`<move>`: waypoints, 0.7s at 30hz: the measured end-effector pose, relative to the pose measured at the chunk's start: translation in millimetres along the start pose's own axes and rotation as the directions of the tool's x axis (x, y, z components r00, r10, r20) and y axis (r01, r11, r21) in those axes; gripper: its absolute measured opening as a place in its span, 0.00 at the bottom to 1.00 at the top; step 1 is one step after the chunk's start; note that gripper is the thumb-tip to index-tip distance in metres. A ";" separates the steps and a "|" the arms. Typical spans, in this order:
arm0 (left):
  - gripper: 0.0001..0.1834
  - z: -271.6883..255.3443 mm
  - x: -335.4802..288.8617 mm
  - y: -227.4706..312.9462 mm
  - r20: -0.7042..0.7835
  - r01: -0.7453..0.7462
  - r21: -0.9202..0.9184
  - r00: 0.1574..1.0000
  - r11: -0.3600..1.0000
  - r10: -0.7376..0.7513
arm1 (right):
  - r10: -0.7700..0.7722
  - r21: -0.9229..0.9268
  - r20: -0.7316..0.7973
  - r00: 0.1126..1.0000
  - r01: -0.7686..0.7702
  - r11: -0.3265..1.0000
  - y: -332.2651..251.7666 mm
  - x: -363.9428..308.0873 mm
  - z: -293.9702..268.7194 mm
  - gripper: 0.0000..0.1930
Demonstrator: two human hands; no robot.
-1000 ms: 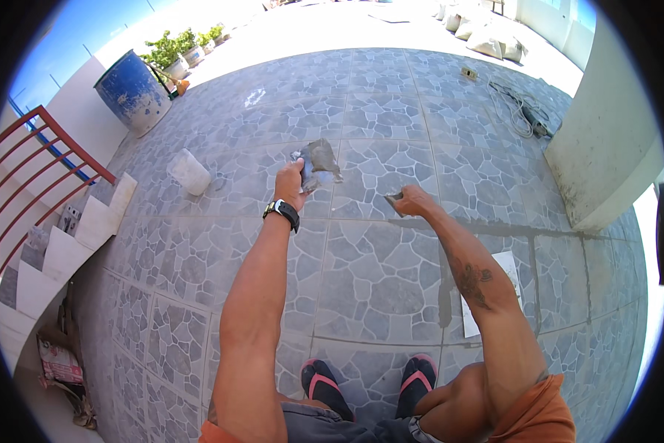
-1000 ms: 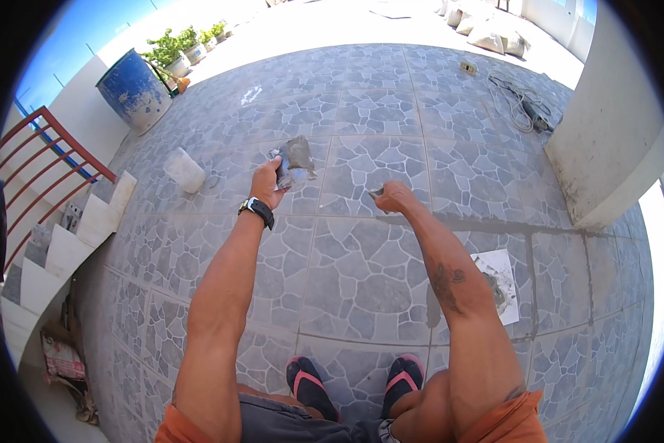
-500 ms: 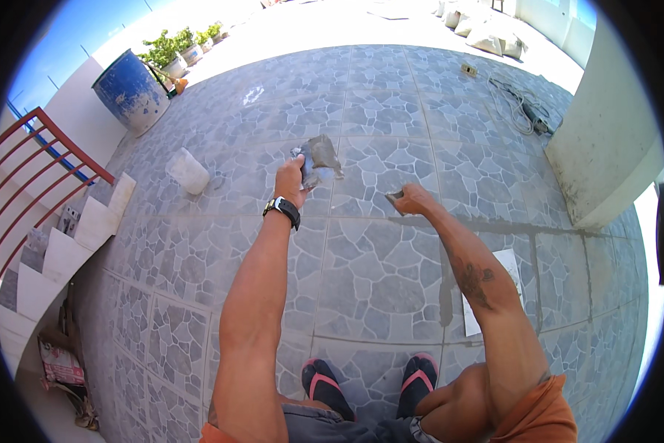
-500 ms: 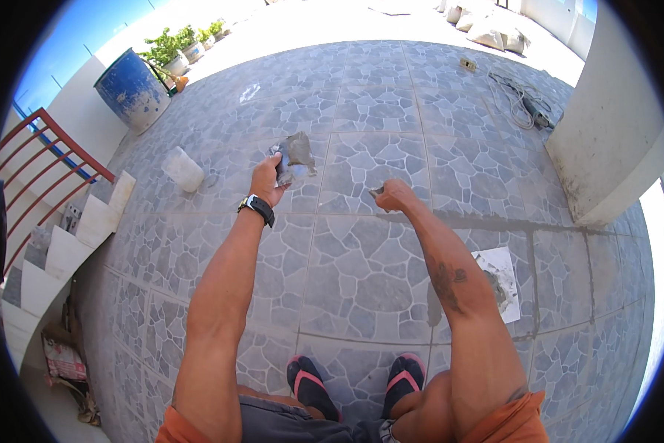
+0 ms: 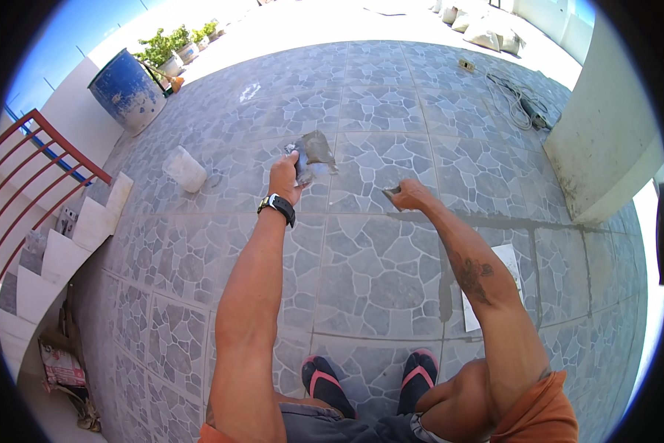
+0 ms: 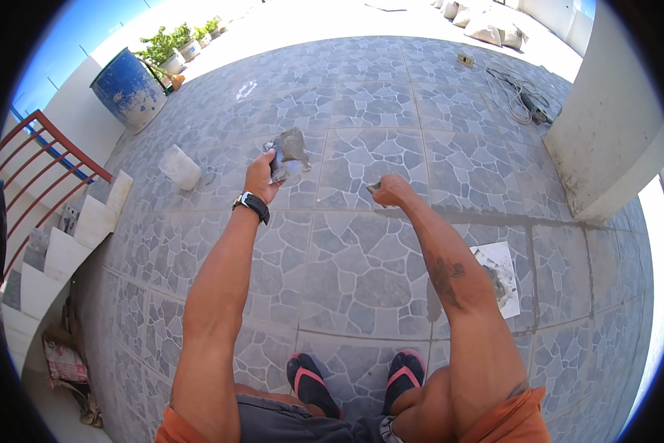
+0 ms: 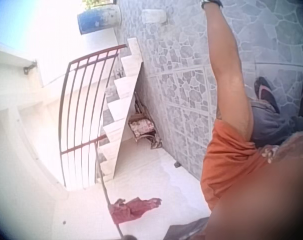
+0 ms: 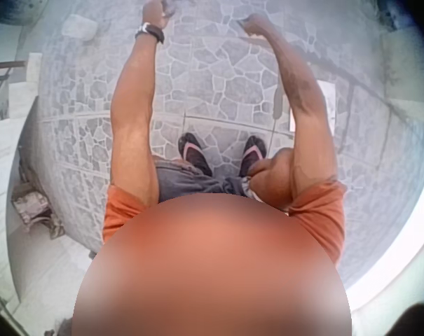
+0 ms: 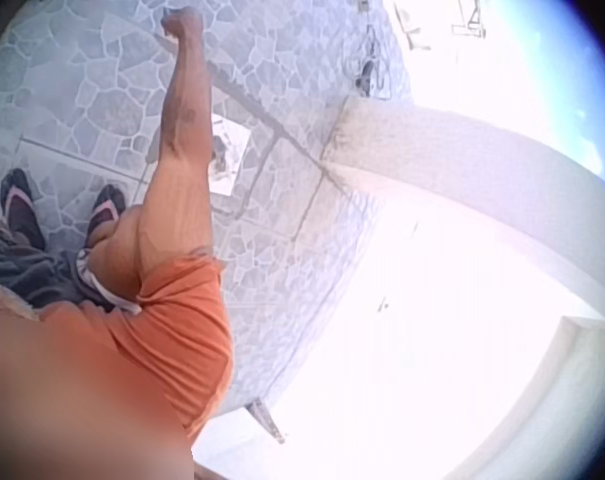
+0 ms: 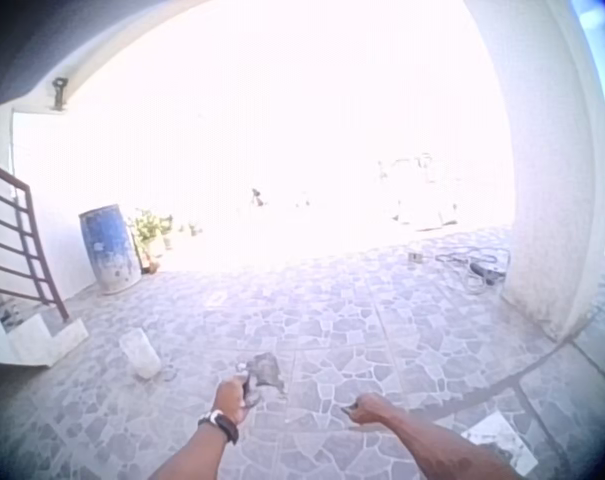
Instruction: Apply grout or cement to the gaps between floor tiles using putty knives.
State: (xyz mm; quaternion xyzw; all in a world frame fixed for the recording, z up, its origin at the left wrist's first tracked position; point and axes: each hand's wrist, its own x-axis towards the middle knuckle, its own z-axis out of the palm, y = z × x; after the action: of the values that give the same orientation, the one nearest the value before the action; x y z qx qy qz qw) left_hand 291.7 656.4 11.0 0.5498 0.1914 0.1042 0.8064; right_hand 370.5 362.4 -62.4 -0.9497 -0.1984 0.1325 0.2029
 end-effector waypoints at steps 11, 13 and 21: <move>0.13 23.8 -29.9 30.9 0.022 -0.040 0.019 0.999 0.999 0.040 | 0.043 0.237 0.025 0.999 -0.048 0.970 0.7 -7.6 -18.7 0.19; 0.14 11.8 -28.1 57.3 0.052 -0.094 0.089 0.995 0.992 0.089 | 0.016 0.407 0.011 1.000 -0.019 0.913 -14.0 -6.8 -37.3 0.21; 0.14 -3.9 -51.1 94.9 0.122 -0.273 0.199 0.960 0.941 0.253 | -0.162 0.743 -0.057 0.985 0.151 0.652 -69.0 -30.1 -113.0 0.19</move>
State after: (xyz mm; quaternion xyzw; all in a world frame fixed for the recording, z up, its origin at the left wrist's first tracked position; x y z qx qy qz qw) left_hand 247.8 675.8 107.6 0.6583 0.0879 0.1636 0.7295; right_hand 359.1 369.7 72.7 -0.7624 -0.2096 0.1906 0.5818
